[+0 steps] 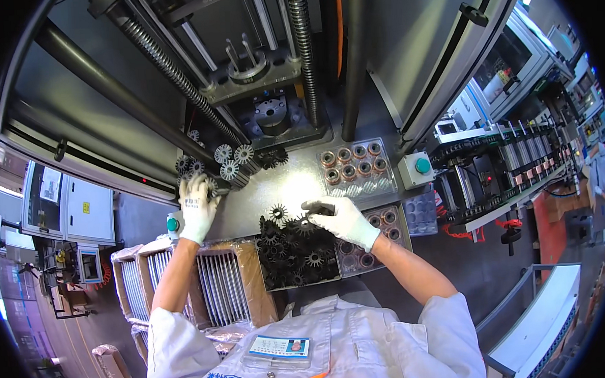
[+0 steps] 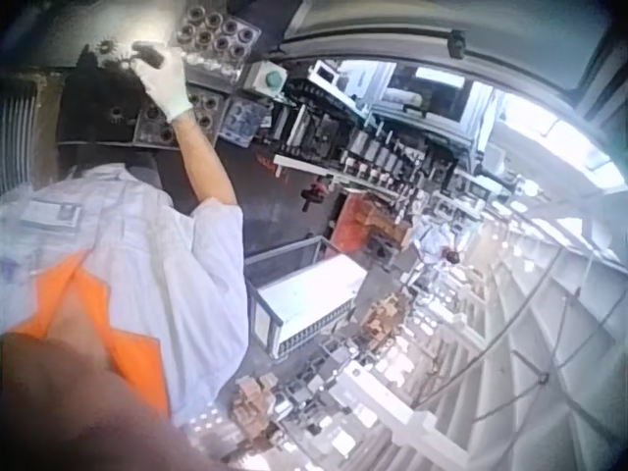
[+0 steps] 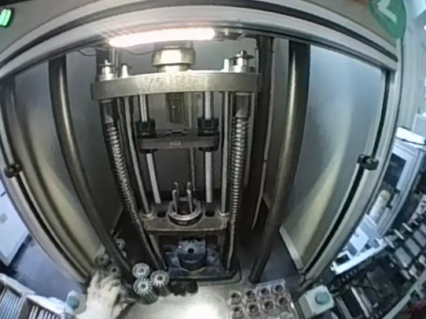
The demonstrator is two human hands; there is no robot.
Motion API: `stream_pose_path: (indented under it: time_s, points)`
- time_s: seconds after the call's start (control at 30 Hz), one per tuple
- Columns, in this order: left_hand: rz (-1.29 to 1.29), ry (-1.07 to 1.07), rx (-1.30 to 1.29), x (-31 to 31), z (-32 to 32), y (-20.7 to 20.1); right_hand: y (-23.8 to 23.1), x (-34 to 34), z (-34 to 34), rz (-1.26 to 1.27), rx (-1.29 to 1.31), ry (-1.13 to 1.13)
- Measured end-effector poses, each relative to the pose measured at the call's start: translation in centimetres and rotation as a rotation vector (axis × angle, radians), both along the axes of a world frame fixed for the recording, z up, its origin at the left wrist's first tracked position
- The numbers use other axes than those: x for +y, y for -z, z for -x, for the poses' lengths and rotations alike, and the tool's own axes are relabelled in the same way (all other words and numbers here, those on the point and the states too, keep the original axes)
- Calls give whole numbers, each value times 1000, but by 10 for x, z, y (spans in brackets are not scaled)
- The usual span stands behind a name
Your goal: The person places metal components into a press machine, operates the press, and then organizes the assembled rotors into a storage rack.
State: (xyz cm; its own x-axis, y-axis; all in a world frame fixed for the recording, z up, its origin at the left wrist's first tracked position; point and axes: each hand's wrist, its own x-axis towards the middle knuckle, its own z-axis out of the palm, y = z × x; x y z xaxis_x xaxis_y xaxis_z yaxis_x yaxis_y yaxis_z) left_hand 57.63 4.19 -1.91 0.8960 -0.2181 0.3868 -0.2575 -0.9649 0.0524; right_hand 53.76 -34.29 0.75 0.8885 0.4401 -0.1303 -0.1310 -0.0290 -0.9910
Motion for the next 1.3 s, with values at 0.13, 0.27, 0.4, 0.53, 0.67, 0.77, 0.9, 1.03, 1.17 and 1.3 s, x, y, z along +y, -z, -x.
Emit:
stream_pose_path:
  time_s: [0.13, 0.27, 0.4, 0.53, 0.67, 0.77, 0.9, 1.03, 1.17, 1.3]
  points:
    - [210, -196, 161, -16, 33, -25, -20, 11, -43, -99, -137, 37]
    - [564, -162, 119, -24, 63, -69, -77, 46, -106, -97, -196, 177]
    - [626, -82, 49, -32, 76, -91, -85, 80, -174, -122, -316, 297]
    - [839, -79, 69, -38, 71, -83, -59, 98, -234, -64, -378, 403]
    - [836, 7, 73, -40, 55, -76, -50, 101, -268, 211, -335, 485]
    - [776, 41, 15, -51, 38, -88, -54, 100, -273, 305, -356, 442]
    - [811, 79, -49, -62, 0, -98, -47, 107, -233, 326, -455, 559]
    - [706, 133, -149, -86, -54, -116, 4, 103, -151, 768, -683, 263]
    - [748, 161, -134, -118, -109, -128, 33, 103, -143, 1118, -859, -86]
    - [599, 226, -118, -134, -142, -144, 61, 92, -137, 960, -873, -100]
